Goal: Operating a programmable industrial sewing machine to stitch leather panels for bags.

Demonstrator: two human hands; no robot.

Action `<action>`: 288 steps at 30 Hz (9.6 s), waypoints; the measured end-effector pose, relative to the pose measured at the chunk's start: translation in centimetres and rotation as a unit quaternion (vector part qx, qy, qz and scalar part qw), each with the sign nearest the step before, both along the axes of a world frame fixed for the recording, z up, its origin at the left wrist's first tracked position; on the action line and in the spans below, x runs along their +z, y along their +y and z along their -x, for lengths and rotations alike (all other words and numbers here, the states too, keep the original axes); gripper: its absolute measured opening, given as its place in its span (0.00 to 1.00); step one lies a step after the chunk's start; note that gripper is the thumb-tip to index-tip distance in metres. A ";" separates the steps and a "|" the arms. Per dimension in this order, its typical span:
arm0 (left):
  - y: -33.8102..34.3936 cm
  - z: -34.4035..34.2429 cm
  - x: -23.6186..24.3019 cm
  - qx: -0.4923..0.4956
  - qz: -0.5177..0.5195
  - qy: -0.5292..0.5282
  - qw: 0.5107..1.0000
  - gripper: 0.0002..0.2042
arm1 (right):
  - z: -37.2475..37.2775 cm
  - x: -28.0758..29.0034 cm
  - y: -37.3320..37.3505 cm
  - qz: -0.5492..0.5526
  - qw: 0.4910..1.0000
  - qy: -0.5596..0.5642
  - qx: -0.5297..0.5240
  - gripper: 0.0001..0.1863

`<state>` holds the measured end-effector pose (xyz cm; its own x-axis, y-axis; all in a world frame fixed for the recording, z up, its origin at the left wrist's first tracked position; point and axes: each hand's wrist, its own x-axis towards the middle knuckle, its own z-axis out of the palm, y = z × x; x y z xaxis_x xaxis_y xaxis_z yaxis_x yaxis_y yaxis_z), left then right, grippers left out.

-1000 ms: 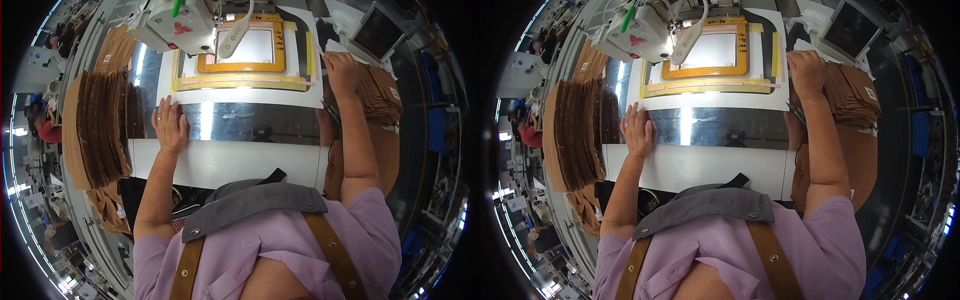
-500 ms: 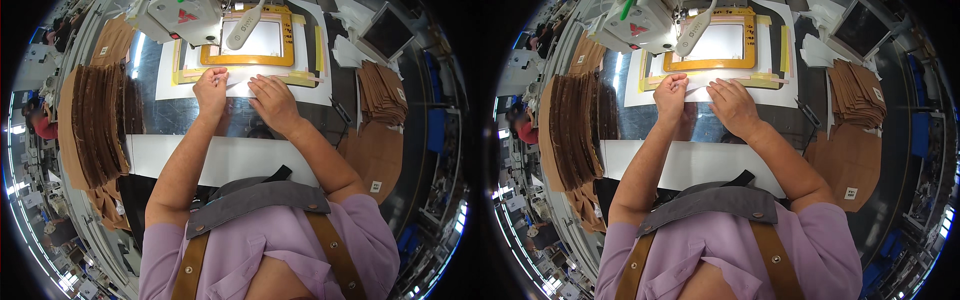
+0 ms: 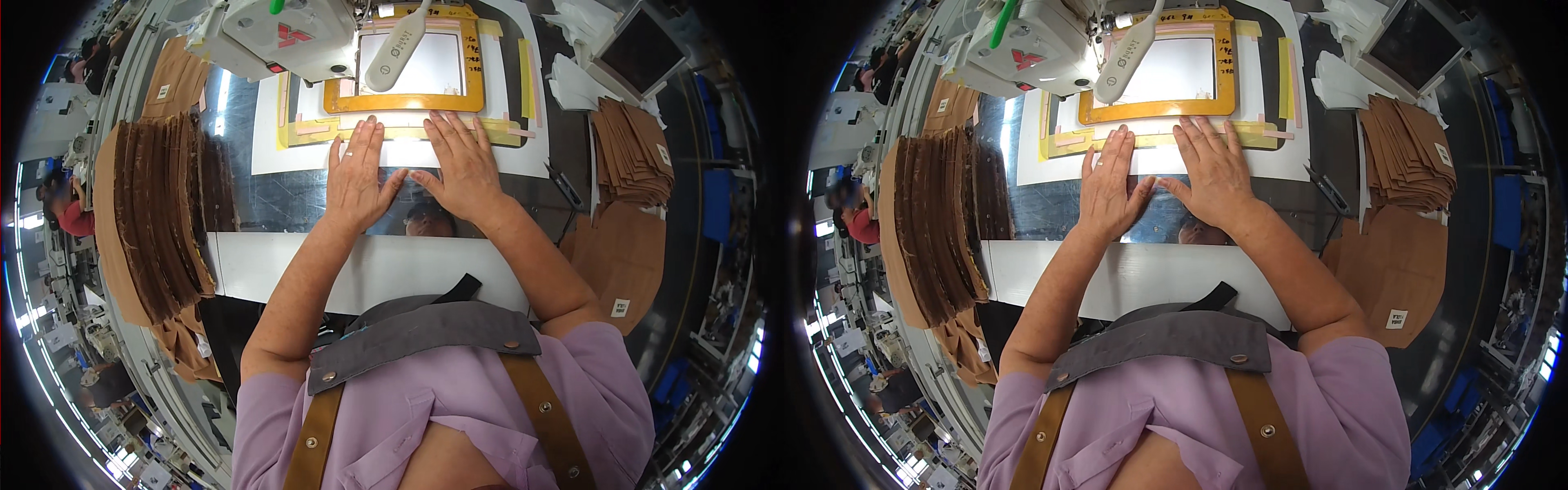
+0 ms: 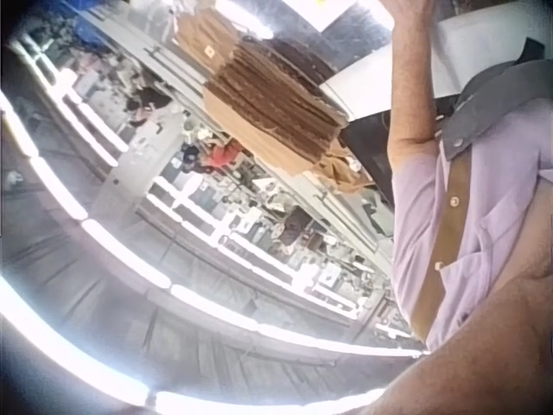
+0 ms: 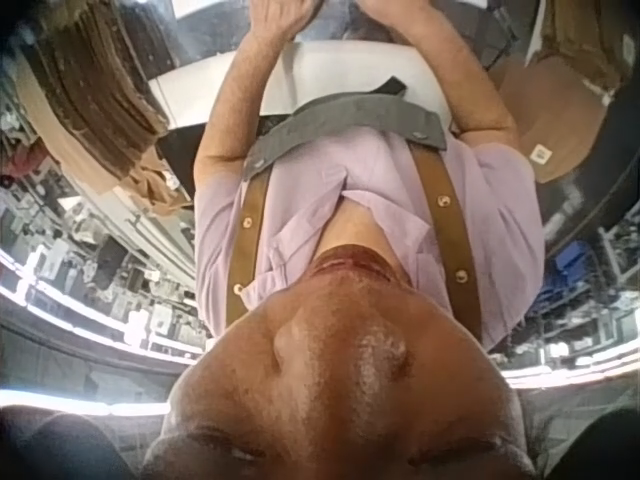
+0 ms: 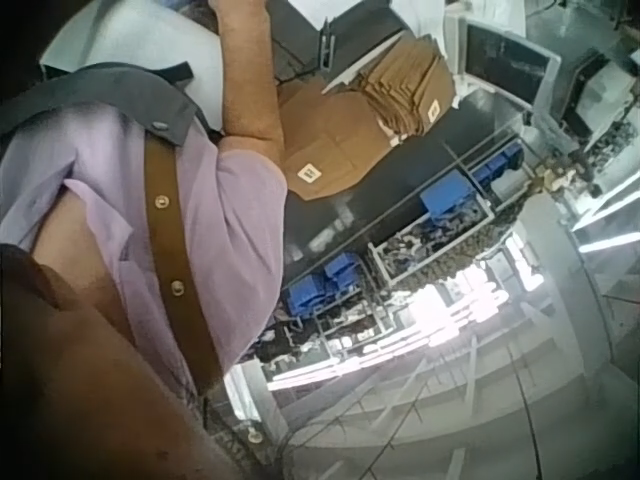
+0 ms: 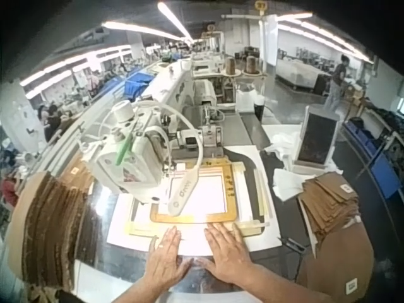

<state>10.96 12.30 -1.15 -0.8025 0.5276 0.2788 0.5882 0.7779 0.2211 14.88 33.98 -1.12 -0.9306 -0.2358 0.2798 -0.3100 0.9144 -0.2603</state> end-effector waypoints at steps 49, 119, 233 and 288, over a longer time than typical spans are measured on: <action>1.3 2.9 0.5 0.070 0.120 -0.027 0.990 0.53 | 1.6 1.1 0.0 -0.022 0.989 -0.087 -0.117 0.41; -5.0 1.5 -0.2 0.084 -0.020 0.021 0.996 0.26 | 14.8 1.6 -1.5 0.041 0.976 -0.049 0.209 0.19; -15.1 -2.0 0.6 0.121 -0.099 -0.008 0.988 0.27 | -3.9 5.0 -3.0 0.086 0.981 0.005 -0.172 0.26; -7.8 11.0 2.4 0.172 -0.314 -0.318 0.878 0.13 | 5.8 2.2 7.8 0.322 0.897 -0.150 -0.264 0.09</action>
